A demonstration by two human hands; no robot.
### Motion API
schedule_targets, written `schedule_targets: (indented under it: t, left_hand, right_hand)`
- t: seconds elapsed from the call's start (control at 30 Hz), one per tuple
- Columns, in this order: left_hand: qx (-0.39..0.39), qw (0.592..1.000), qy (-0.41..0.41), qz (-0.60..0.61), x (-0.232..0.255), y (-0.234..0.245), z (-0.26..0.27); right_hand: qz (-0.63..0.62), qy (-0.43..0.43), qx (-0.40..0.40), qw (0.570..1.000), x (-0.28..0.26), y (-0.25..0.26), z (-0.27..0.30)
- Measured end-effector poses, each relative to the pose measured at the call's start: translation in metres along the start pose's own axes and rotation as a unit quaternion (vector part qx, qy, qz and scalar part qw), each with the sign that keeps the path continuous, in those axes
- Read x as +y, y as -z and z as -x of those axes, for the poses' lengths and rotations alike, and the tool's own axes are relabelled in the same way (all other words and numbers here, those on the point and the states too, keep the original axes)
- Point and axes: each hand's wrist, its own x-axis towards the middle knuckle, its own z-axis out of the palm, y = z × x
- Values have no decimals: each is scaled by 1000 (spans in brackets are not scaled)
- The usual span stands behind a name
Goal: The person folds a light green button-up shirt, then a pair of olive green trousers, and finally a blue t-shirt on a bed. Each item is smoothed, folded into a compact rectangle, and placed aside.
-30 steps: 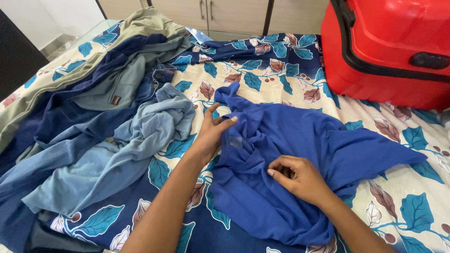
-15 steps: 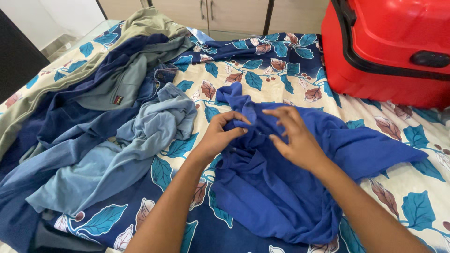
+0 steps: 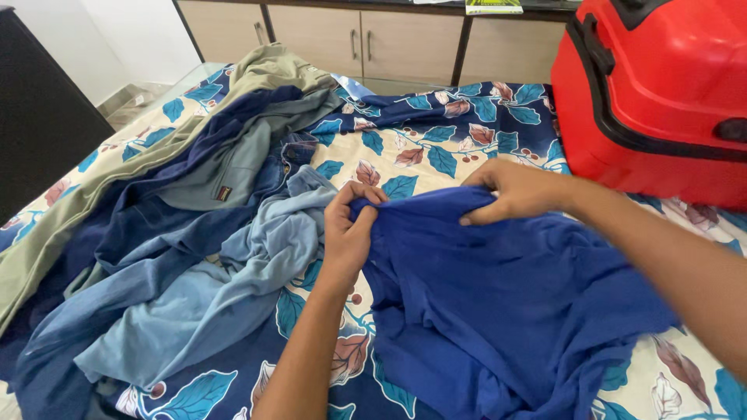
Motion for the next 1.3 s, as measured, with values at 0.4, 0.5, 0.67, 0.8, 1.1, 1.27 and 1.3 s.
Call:
schedule_targets:
  t: [0.4,0.5,0.67,0.8,1.1,1.27,1.3]
  left_hand:
    - [161,967,19,-197,16,24,-11]
    - [172,969,24,-179,8,31,-12]
    - [169,950,23,-262,-9,49,-10]
    - [156,911,19,-381,-24,64,-2]
    - [84,851,-22,-519,-19,42,5]
    - [-19,837,-30,-546,-4,11,12]
    - [-39,835,-51,-547,-3,4,13]
  right_hand:
    - [239,-235,79,939,33,154,-53]
    - [152,-197,220,943,39,152,-81]
    - [-218,-209,382,873,53,105,-140]
    - [-365,-148,380,837,71,64,-151]
    - [-152,-14,338,929,82,-40,-34]
    - [28,-79,393,916,83,-88,98]
    - [69,-89,406,907,85,-93,119]
